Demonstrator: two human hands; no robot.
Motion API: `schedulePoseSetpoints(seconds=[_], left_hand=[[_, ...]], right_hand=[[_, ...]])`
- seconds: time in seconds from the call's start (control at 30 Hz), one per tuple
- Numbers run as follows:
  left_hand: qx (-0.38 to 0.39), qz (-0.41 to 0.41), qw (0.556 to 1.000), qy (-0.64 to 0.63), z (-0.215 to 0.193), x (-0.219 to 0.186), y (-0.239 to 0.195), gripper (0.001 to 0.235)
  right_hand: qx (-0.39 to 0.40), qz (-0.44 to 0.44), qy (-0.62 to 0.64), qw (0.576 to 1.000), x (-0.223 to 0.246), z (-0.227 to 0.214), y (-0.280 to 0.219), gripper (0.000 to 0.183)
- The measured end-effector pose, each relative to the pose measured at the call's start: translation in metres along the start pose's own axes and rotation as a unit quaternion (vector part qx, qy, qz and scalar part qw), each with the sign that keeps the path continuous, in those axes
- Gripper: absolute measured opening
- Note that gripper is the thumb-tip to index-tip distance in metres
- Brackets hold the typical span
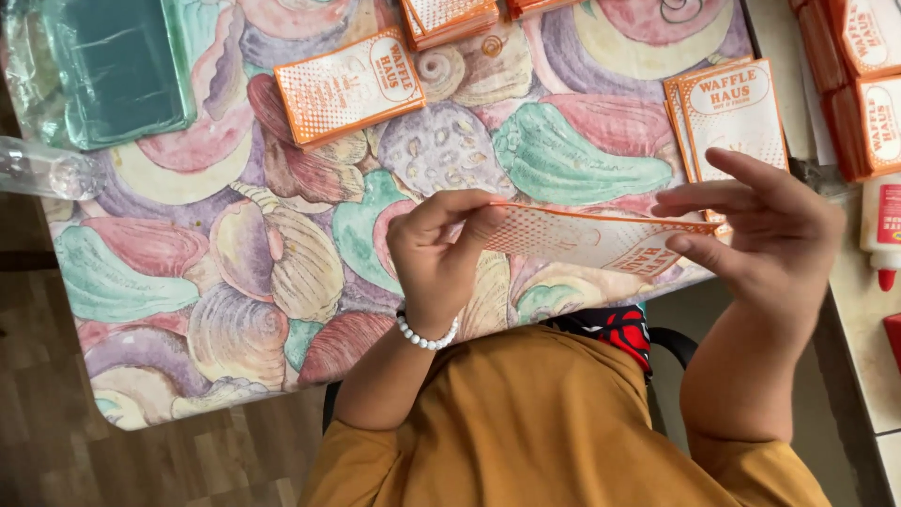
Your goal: Applying glue to the edges of paper bags and folding them to assemble the final product.
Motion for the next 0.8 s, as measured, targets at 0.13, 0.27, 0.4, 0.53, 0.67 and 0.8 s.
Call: schedulePoseSetpoints(seconds=[0.13, 0.27, 0.4, 0.53, 0.67, 0.8], left_hand=[[-0.047, 0.011, 0.998, -0.037, -0.006, 0.009, -0.007, 0.010], [-0.057, 0.005, 0.997, -0.059, -0.007, 0.008, -0.012, 0.010], [-0.026, -0.038, 0.997, -0.055, -0.002, 0.005, -0.011, 0.019], [0.015, -0.039, 0.999, 0.001, 0.003, 0.003, -0.011, 0.011], [0.002, -0.037, 0.999, -0.016, 0.001, 0.005, -0.013, 0.009], [0.008, -0.039, 0.999, -0.016, 0.001, 0.003, -0.014, 0.010]], right_hand=[[-0.092, 0.020, 0.023, 0.995, -0.012, 0.004, -0.002, 0.062], [-0.123, 0.016, 0.027, 0.992, -0.024, 0.002, -0.009, 0.055], [-0.142, 0.006, 0.001, 0.990, -0.016, 0.000, -0.013, 0.054], [-0.152, -0.007, 0.001, 0.988, -0.005, 0.001, -0.016, 0.057], [-0.169, -0.036, 0.021, 0.985, -0.020, -0.007, -0.027, 0.061], [-0.196, -0.043, -0.004, 0.980, -0.023, -0.015, -0.033, 0.055]])
Point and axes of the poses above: each hand's wrist, its own y-axis towards the middle knuckle, its own z-axis out of the palm, x = y × z, the point moved 7 cm from there along y, towards the middle knuckle, and after that the axes turned 13 degrees about -y, right-handed, at the moved point
